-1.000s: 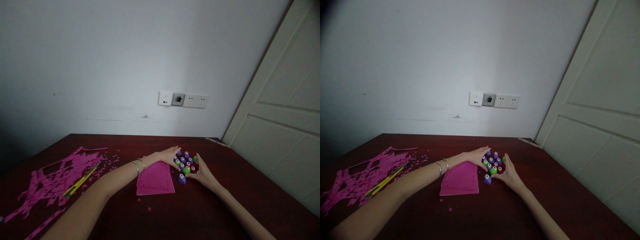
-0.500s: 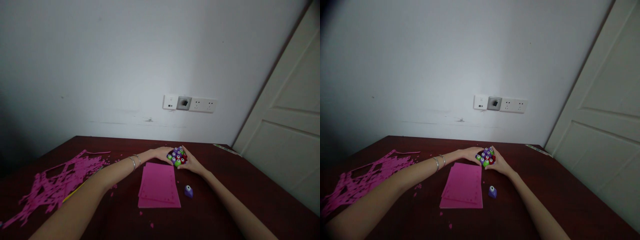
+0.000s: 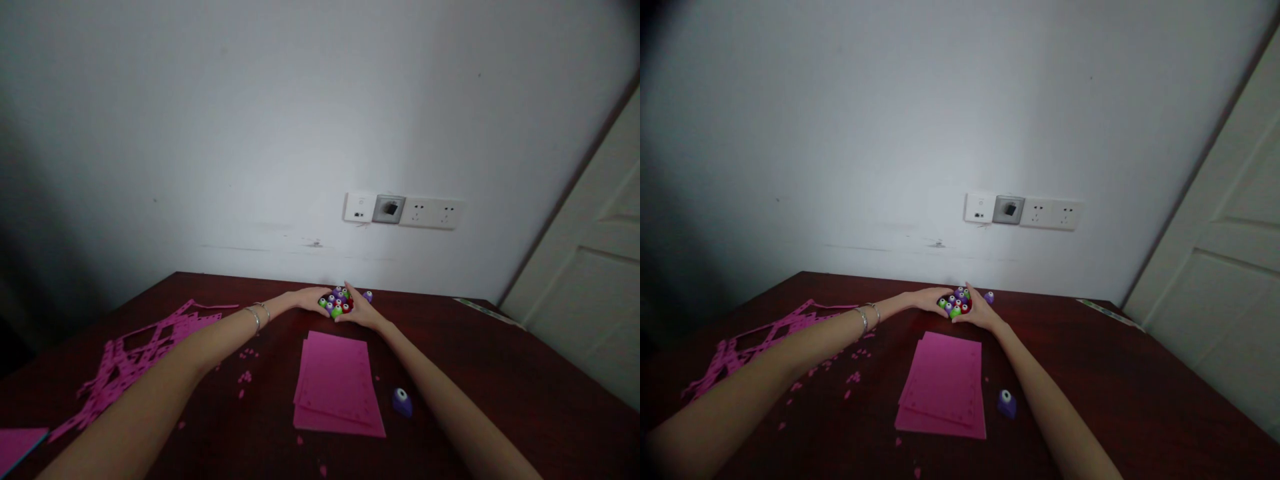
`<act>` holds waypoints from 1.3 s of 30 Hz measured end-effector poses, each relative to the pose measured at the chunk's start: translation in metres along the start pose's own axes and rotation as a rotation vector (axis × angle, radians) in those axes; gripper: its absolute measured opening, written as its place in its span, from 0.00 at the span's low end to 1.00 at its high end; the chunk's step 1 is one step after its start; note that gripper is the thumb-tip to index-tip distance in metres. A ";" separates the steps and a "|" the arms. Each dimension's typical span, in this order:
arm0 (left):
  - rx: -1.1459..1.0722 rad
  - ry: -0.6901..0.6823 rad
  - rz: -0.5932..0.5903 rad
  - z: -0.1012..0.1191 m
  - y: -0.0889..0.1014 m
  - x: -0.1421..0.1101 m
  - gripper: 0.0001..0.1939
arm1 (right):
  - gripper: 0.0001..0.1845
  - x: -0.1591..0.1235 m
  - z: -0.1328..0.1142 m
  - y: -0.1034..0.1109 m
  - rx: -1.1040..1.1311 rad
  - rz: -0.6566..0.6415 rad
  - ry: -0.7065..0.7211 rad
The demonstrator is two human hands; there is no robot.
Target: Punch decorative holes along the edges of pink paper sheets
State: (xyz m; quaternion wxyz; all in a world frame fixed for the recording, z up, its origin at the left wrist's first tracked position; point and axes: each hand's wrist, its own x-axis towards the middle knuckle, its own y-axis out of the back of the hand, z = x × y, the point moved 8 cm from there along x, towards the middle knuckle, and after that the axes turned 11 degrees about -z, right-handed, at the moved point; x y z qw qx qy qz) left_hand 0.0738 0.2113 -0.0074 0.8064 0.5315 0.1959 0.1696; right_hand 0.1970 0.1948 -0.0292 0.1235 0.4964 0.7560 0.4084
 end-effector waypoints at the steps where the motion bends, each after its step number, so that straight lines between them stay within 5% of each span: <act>1: -0.002 0.000 0.000 -0.004 0.001 -0.002 0.38 | 0.63 0.005 -0.002 -0.002 -0.002 -0.002 0.004; 8: -0.015 0.078 0.007 -0.023 0.005 -0.015 0.35 | 0.63 0.025 -0.013 -0.011 -0.044 -0.029 0.004; 15: -0.033 -0.016 0.043 -0.002 0.014 -0.020 0.37 | 0.62 0.014 -0.025 -0.002 -0.114 -0.035 -0.030; 18: 0.028 0.049 0.187 0.003 0.030 -0.026 0.34 | 0.52 -0.005 -0.039 0.019 -0.151 -0.009 -0.027; 23: 0.135 0.118 0.455 0.028 0.051 -0.050 0.16 | 0.22 -0.064 -0.071 0.061 -0.183 -0.027 -0.045; 26: 0.095 0.137 0.389 0.044 0.034 -0.059 0.10 | 0.20 -0.112 -0.086 0.057 -0.174 -0.261 -0.122; 30: 0.007 0.068 0.149 0.065 -0.010 -0.065 0.09 | 0.25 -0.173 -0.096 0.031 -0.209 -0.503 -0.237; 34: 0.006 0.085 0.050 0.073 -0.032 -0.072 0.15 | 0.11 -0.196 -0.096 0.018 -0.269 -0.469 -0.279; 39: 0.042 0.192 -0.060 0.073 -0.038 -0.078 0.30 | 0.04 -0.176 -0.081 0.023 -0.217 -0.420 -0.239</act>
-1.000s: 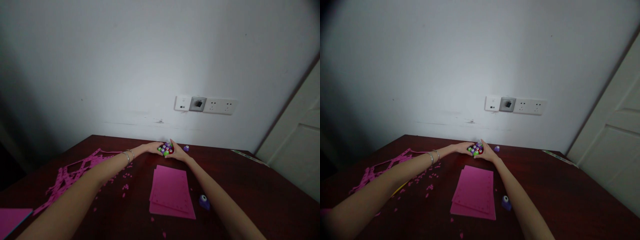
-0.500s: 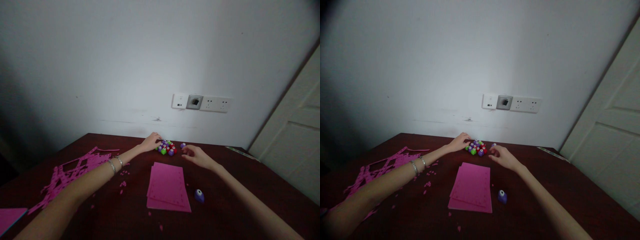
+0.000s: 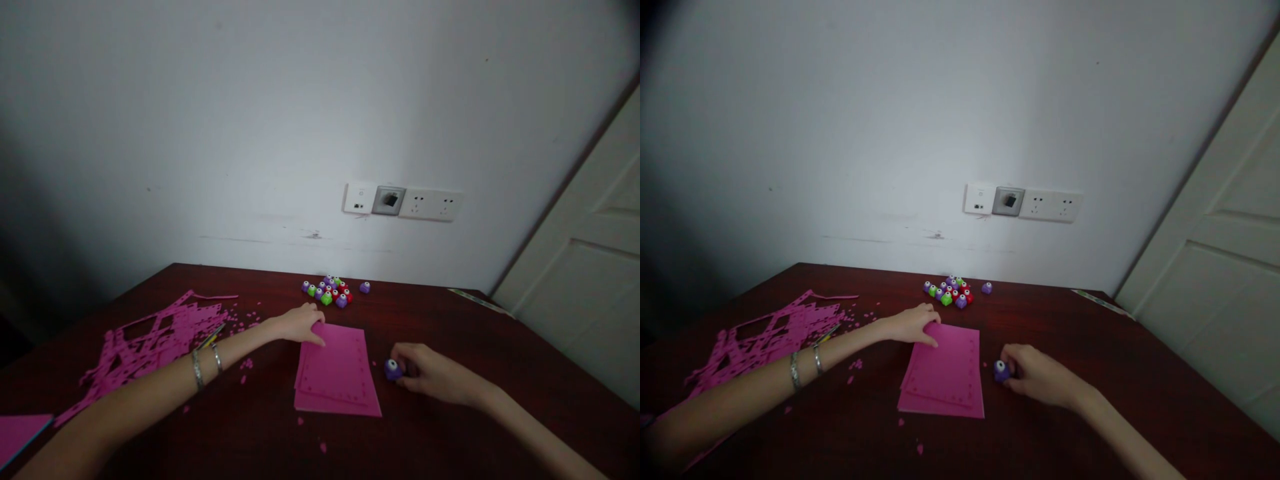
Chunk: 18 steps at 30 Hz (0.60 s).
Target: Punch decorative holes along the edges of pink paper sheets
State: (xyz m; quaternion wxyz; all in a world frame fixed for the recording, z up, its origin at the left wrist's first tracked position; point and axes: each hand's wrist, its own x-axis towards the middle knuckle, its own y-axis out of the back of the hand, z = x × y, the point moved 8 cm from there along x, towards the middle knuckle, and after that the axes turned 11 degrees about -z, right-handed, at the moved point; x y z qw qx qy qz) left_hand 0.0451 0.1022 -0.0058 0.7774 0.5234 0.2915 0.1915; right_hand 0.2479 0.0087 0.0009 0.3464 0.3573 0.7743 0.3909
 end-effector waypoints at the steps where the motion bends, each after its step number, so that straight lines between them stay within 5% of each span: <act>1: 0.012 0.015 -0.014 -0.001 0.000 -0.001 0.31 | 0.04 0.008 0.005 0.007 0.009 0.026 0.003; 6: 0.019 0.092 -0.085 -0.007 -0.005 0.000 0.37 | 0.09 0.063 0.047 0.043 0.021 0.222 -0.145; 12: -0.028 0.165 -0.152 -0.013 -0.007 0.004 0.38 | 0.13 0.131 0.071 0.062 -0.002 0.322 -0.289; 18: -0.014 0.233 -0.174 -0.011 -0.004 0.006 0.40 | 0.17 0.141 0.064 0.068 -0.052 0.361 -0.364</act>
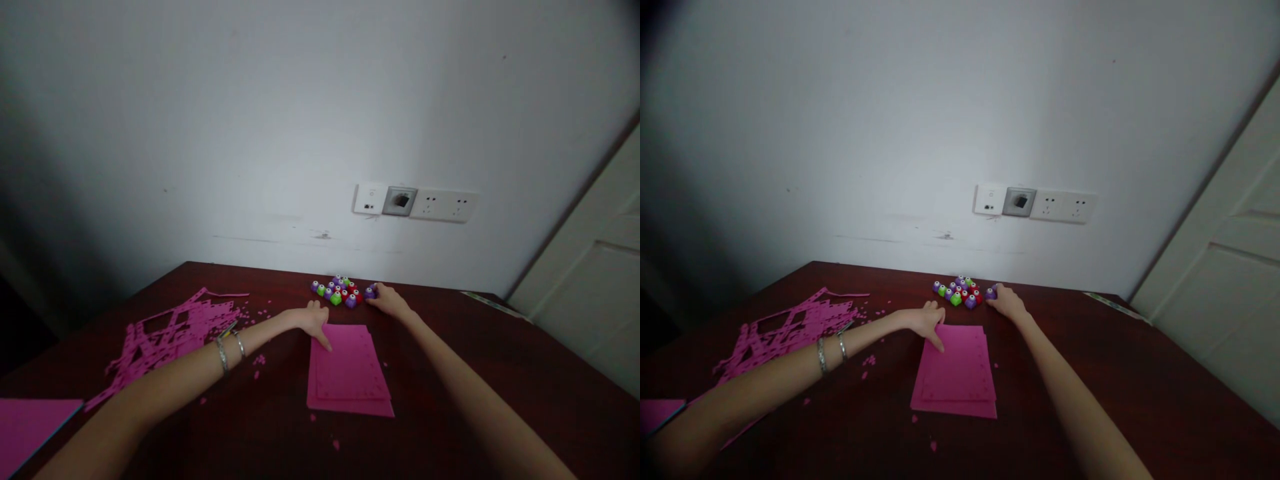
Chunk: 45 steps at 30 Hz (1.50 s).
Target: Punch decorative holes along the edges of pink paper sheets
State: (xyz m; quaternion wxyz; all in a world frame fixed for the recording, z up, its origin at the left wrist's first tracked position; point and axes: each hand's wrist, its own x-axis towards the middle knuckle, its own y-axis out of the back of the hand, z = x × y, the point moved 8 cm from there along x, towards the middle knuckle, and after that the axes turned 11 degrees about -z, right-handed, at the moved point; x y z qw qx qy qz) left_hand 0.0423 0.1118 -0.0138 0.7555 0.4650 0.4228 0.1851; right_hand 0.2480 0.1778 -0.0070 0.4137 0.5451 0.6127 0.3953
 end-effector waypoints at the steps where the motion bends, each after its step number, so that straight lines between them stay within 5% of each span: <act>1: -0.013 0.006 -0.006 0.000 0.000 0.000 0.40 | 0.19 -0.006 -0.003 0.001 -0.008 0.012 0.002; 7: -0.097 -0.009 -0.016 -0.002 0.001 0.007 0.43 | 0.12 -0.060 -0.046 -0.015 0.015 -0.099 0.270; 11: -0.155 0.016 0.041 -0.007 0.004 0.015 0.37 | 0.24 -0.082 -0.064 -0.032 0.057 -0.218 0.419; 17: -0.150 0.007 0.102 -0.009 0.007 0.023 0.22 | 0.33 -0.075 -0.061 -0.038 0.042 -0.293 0.388; 21: -0.145 -0.085 0.042 -0.002 0.004 0.025 0.21 | 0.30 -0.066 -0.061 -0.042 0.046 -0.373 0.358; 25: -0.121 -0.020 -0.063 -0.004 -0.003 0.030 0.17 | 0.28 -0.054 -0.063 -0.047 0.043 -0.428 0.323; 32: -0.337 -0.044 -0.066 -0.006 0.003 0.026 0.13 | 0.18 -0.047 -0.065 -0.051 0.135 -0.521 0.306; 38: -0.495 -0.235 0.146 -0.018 0.037 -0.013 0.11 | 0.22 -0.071 -0.072 -0.016 0.462 -0.362 0.369; 41: -0.793 -0.435 0.338 -0.027 0.061 -0.041 0.14 | 0.28 -0.091 -0.083 0.002 0.654 -0.263 0.428; 45: -1.020 -0.547 0.525 -0.031 0.075 -0.071 0.14 | 0.25 -0.109 -0.099 0.014 0.803 -0.130 0.478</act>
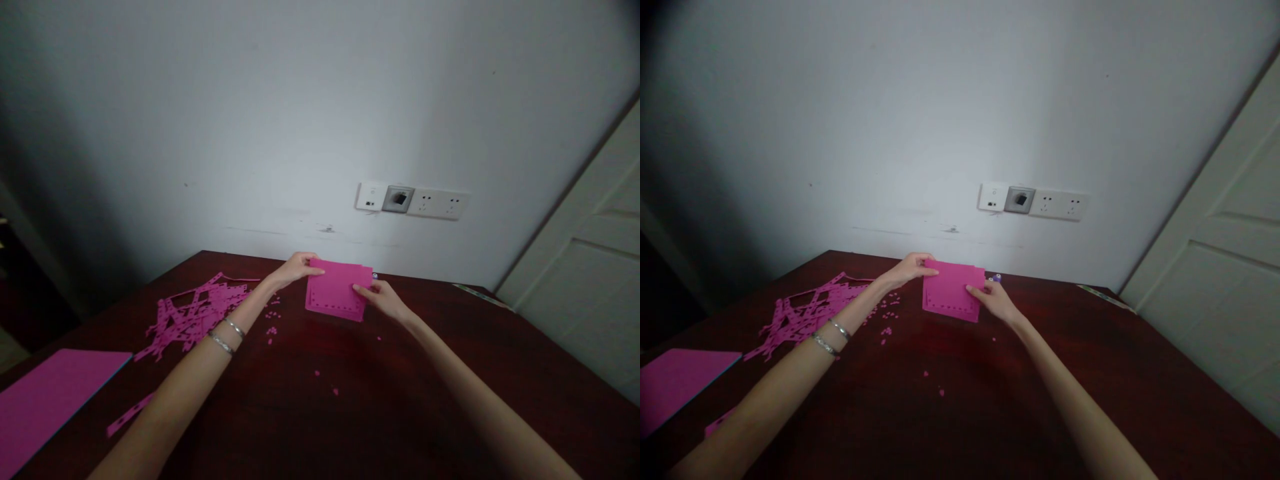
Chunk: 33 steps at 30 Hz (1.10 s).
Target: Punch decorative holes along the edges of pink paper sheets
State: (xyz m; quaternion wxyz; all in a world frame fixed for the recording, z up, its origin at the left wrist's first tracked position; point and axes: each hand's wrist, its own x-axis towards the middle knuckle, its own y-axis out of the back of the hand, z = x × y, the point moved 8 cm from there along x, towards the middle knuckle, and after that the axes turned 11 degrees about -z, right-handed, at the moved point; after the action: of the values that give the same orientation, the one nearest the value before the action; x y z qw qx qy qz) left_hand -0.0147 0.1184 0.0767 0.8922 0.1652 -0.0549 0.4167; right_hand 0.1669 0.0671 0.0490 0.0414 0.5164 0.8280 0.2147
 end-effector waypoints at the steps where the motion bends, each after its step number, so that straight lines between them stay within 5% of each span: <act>1: -0.039 -0.042 0.067 0.005 0.002 -0.004 0.14 | 0.24 0.000 -0.004 -0.001 0.014 0.039 0.021; 5: -0.114 -0.111 0.249 0.008 -0.001 -0.021 0.17 | 0.24 0.000 -0.006 -0.003 0.055 0.192 0.073; 18: -0.218 0.014 0.174 -0.060 -0.034 -0.042 0.22 | 0.23 -0.015 0.030 -0.011 0.100 0.217 -0.017; 26: 0.066 0.104 0.175 -0.047 -0.016 -0.037 0.19 | 0.22 -0.012 0.017 0.007 0.084 0.316 0.037; 33: 0.277 -0.062 0.223 -0.007 0.023 -0.033 0.13 | 0.20 -0.027 0.004 0.042 0.076 0.347 -0.005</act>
State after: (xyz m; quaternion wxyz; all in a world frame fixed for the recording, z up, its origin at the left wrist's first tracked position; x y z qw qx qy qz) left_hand -0.0536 0.1103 0.0679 0.8071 0.2923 -0.0422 0.5113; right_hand 0.2159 0.0610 0.0580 -0.0137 0.6531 0.7339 0.1861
